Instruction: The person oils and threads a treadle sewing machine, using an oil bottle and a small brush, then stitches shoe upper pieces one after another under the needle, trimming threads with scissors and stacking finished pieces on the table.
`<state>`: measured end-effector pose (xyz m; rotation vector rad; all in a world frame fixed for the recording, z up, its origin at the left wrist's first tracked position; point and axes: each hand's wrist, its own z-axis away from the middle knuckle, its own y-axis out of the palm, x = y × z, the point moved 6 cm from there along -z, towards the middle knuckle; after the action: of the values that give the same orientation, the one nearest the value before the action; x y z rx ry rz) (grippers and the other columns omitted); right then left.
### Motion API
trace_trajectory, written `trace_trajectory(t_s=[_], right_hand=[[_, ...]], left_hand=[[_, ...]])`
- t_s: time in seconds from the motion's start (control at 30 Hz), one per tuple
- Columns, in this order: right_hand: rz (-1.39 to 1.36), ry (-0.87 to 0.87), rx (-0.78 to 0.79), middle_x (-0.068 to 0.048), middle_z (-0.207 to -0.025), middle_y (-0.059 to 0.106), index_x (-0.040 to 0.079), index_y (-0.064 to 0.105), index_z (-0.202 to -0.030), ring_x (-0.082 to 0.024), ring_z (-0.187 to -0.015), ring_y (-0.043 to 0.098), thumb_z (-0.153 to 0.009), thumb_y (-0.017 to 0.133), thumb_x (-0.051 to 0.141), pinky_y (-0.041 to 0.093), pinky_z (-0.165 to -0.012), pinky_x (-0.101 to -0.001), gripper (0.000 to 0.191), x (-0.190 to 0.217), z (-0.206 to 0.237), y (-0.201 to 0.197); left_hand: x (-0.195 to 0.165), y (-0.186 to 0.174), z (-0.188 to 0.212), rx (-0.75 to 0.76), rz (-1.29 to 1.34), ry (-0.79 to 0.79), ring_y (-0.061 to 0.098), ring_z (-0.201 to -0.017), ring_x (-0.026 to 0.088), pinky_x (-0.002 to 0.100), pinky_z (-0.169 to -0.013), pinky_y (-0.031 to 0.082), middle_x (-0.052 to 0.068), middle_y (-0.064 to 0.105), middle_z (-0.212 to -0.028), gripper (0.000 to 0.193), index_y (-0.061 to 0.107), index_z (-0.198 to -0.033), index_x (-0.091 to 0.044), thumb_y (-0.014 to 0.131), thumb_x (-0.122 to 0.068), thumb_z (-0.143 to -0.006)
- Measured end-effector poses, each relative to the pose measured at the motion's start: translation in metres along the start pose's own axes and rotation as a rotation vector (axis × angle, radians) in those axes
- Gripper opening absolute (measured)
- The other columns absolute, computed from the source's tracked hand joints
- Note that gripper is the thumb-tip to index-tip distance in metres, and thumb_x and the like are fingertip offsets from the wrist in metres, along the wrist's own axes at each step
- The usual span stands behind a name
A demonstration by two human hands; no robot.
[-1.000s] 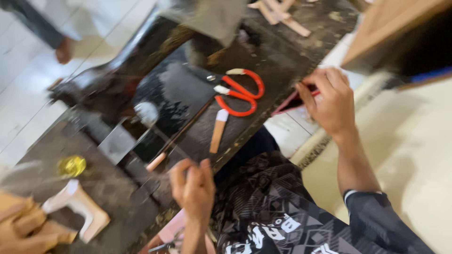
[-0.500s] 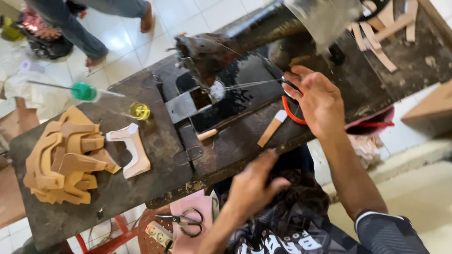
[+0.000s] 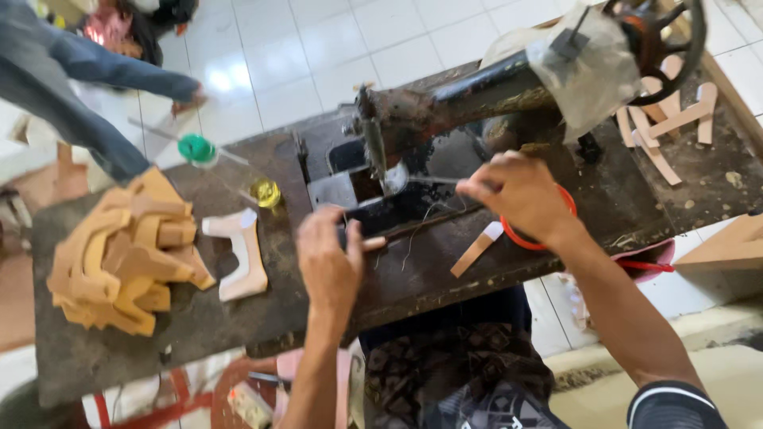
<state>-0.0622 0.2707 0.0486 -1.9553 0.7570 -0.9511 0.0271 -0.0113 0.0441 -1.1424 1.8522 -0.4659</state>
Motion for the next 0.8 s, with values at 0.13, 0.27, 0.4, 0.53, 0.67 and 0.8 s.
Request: trace_trajectory(t_s=[0.13, 0.27, 0.4, 0.53, 0.67, 0.8], right_hand=[[-0.821, 0.109, 0.048, -0.011, -0.103, 0.065, 0.003, 0.064, -0.088, -0.023, -0.085, 0.066, -0.101, 0.070, 0.021, 0.054, -0.077, -0.0395, 0.023, -0.026, -0.015, 0.027], [-1.584, 0.189, 0.030, -0.006, -0.097, 0.069, 0.007, 0.070, -0.102, -0.016, -0.093, 0.068, -0.104, 0.067, 0.023, 0.059, -0.097, -0.0360, 0.017, -0.032, -0.034, 0.057], [-0.828, 0.252, 0.129, -0.007, -0.084, 0.071, 0.006, 0.073, -0.104, -0.012, -0.061, 0.063, -0.101, 0.066, 0.024, 0.057, -0.062, -0.0349, 0.020, -0.031, -0.058, 0.071], [-0.346, 0.119, 0.224, -0.013, -0.077, 0.075, 0.005, 0.080, -0.104, -0.020, -0.059, 0.065, -0.101, 0.071, 0.028, 0.051, -0.055, -0.0403, 0.025, -0.016, -0.079, 0.076], [-0.195, -0.351, -0.034, -0.012, -0.091, 0.075, 0.006, 0.078, -0.096, -0.026, -0.084, 0.071, -0.097, 0.079, 0.027, 0.059, -0.075, -0.0369, 0.020, 0.020, -0.075, 0.060], [-0.194, -0.426, -0.024, -0.006, -0.097, 0.074, 0.010, 0.078, -0.100, -0.025, -0.094, 0.069, -0.094, 0.080, 0.022, 0.058, -0.084, -0.0363, 0.013, 0.030, -0.066, 0.058]], left_hand=[[0.020, -0.005, 0.003, -0.023, -0.193, 0.015, 0.055, -0.123, 0.045, 0.051, -0.103, 0.042, 0.027, 0.062, -0.131, 0.049, 0.060, -0.127, 0.007, 0.077, -0.022, -0.091], [0.032, 0.000, 0.001, 0.014, -0.080, -0.102, 0.057, -0.122, 0.041, 0.048, -0.105, 0.044, 0.023, 0.065, -0.127, 0.048, 0.061, -0.130, 0.003, 0.077, -0.019, -0.091], [0.040, 0.002, -0.007, 0.004, 0.088, -0.276, 0.061, -0.118, 0.040, 0.045, -0.103, 0.046, 0.023, 0.068, -0.122, 0.050, 0.062, -0.130, 0.004, 0.078, -0.019, -0.089], [0.031, 0.016, -0.009, 0.017, 0.349, -0.342, 0.070, -0.116, 0.034, 0.040, -0.102, 0.052, 0.020, 0.071, -0.123, 0.050, 0.060, -0.131, 0.003, 0.077, -0.019, -0.089], [0.027, 0.015, -0.006, 0.063, 0.345, -0.229, 0.069, -0.117, 0.036, 0.040, -0.102, 0.052, 0.020, 0.071, -0.125, 0.046, 0.064, -0.128, 0.002, 0.078, -0.016, -0.089], [0.044, -0.016, 0.012, 0.034, 0.330, -0.181, 0.066, -0.121, 0.037, 0.041, -0.105, 0.051, 0.020, 0.068, -0.127, 0.039, 0.065, -0.127, 0.000, 0.075, -0.015, -0.092]])
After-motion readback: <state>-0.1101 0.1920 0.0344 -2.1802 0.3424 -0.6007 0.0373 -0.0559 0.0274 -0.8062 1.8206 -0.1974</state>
